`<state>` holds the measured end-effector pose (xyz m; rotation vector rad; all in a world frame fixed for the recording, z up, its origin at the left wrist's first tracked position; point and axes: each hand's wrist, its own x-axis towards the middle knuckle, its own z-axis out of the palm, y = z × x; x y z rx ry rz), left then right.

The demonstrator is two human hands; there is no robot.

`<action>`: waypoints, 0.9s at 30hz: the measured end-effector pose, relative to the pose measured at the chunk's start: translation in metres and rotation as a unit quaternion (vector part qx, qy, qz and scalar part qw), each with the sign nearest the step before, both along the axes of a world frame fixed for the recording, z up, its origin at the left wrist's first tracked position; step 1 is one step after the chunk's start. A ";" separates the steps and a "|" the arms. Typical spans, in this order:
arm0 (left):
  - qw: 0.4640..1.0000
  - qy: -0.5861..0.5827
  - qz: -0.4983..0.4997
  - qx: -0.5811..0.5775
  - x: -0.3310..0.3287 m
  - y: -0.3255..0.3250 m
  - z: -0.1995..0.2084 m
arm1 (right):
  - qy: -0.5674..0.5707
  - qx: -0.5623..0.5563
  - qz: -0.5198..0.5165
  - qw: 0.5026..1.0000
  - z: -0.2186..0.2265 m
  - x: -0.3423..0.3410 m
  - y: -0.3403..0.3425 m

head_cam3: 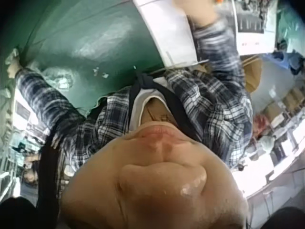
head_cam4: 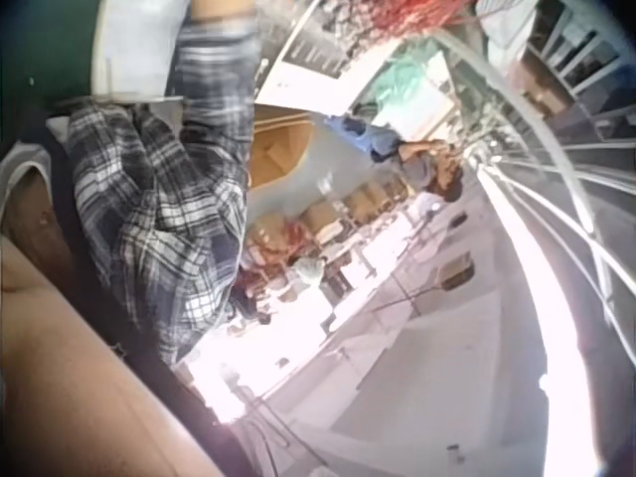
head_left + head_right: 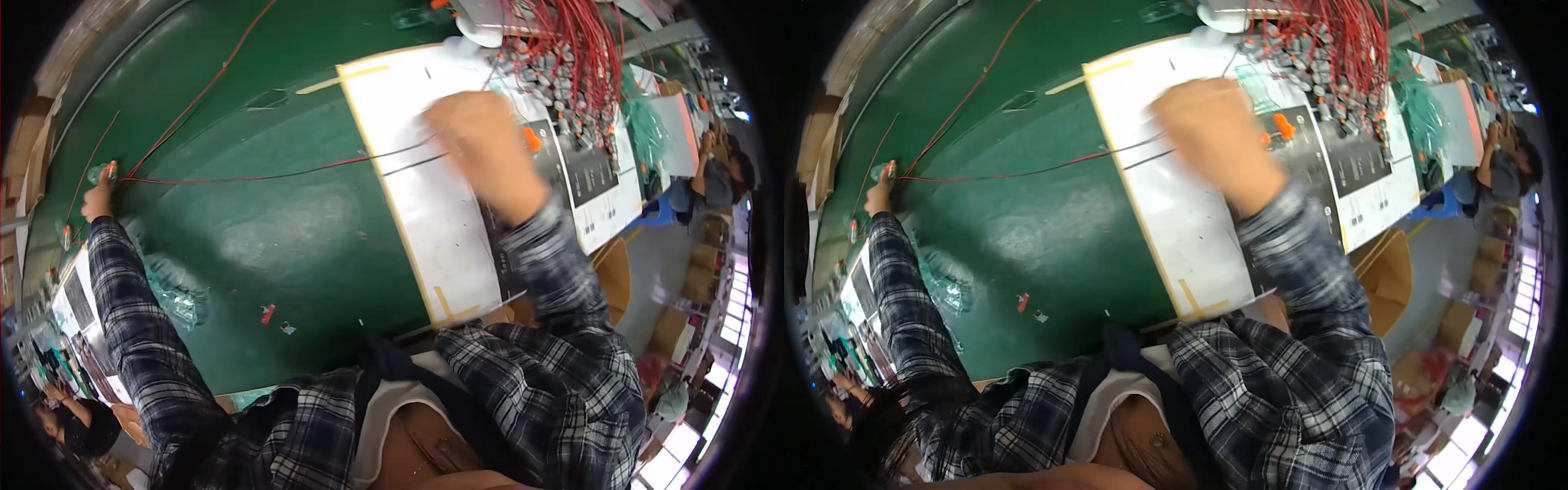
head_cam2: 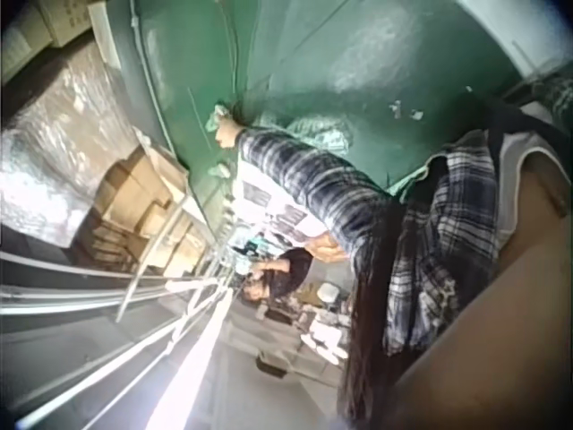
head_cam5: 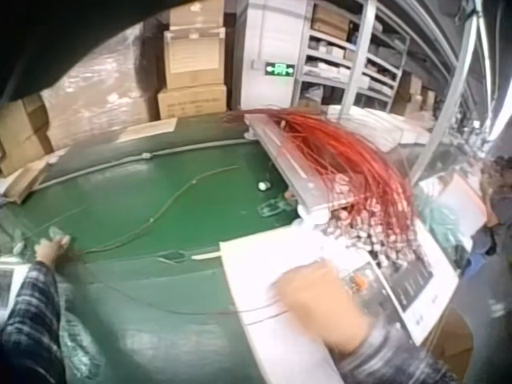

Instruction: Assembling small electronic components by inserting wires into plastic housings and then packing the completed items into a shipping box.

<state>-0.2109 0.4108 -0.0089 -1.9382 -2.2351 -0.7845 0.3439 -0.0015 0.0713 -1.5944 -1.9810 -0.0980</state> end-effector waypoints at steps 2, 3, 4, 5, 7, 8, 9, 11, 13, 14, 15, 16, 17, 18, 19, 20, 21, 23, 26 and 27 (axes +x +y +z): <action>0.985 0.121 0.107 0.069 -0.023 0.006 0.021 | 0.019 0.048 -0.194 0.980 0.003 0.069 -0.029; 0.972 0.171 -0.006 0.162 0.059 -0.008 0.011 | -0.017 -0.026 -0.277 0.960 0.004 0.107 -0.055; 0.960 0.155 -0.121 0.199 0.147 -0.039 0.009 | -0.050 -0.098 -0.355 0.928 0.002 0.139 -0.080; 0.933 0.152 -0.214 0.248 0.212 -0.086 0.031 | -0.031 -0.108 -0.371 0.922 -0.001 0.155 -0.091; 0.864 0.042 -0.437 0.248 0.318 -0.197 0.067 | -0.073 -0.130 -0.363 0.920 -0.002 0.161 -0.090; 0.805 -0.043 -0.539 0.245 0.359 -0.244 0.072 | -0.115 -0.152 -0.352 0.916 -0.003 0.161 -0.087; 0.791 -0.056 -0.603 0.089 0.388 -0.286 0.073 | -0.158 -0.175 -0.342 0.910 -0.004 0.161 -0.086; 0.733 -0.058 -0.678 0.006 0.433 -0.357 0.065 | -0.198 -0.190 -0.324 0.905 -0.004 0.158 -0.085; 0.759 -0.081 -0.645 0.035 0.478 -0.389 0.033 | -0.293 -0.167 -0.324 0.884 -0.012 0.157 -0.086; 0.776 -0.075 -0.624 0.053 0.494 -0.398 0.028 | -0.338 -0.155 -0.325 0.869 -0.017 0.158 -0.088; 0.783 -0.064 -0.615 0.071 0.506 -0.402 0.016 | -0.384 -0.145 -0.327 0.851 -0.021 0.162 -0.089; 0.785 -0.065 -0.611 0.070 0.506 -0.403 0.016 | -0.377 -0.159 -0.326 0.852 -0.026 0.166 -0.091; 0.774 -0.039 -0.630 0.049 0.505 -0.402 0.017 | -0.370 -0.173 -0.323 0.854 -0.028 0.170 -0.092; 0.765 -0.011 -0.643 0.025 0.499 -0.400 0.018 | -0.371 -0.172 -0.313 0.857 -0.025 0.172 -0.094; 0.755 0.017 -0.655 0.001 0.492 -0.396 0.020 | -0.362 -0.162 -0.281 0.874 -0.019 0.173 -0.098; 0.745 0.045 -0.665 -0.025 0.484 -0.393 0.022 | -0.352 -0.151 -0.248 0.890 -0.016 0.172 -0.102; 0.739 0.058 -0.670 -0.035 0.467 -0.392 0.027 | -0.342 -0.092 -0.208 0.912 -0.010 0.160 -0.104; 0.753 0.079 -0.650 -0.061 0.407 -0.392 0.027 | -0.314 -0.027 -0.136 0.939 -0.001 0.117 -0.096; 0.758 0.020 -0.650 -0.055 0.321 -0.405 0.028 | 0.208 -0.122 0.027 0.970 0.009 0.019 -0.091; 0.781 0.003 -0.621 -0.068 0.301 -0.412 0.031 | 0.325 -0.189 0.038 0.926 0.012 -0.013 -0.092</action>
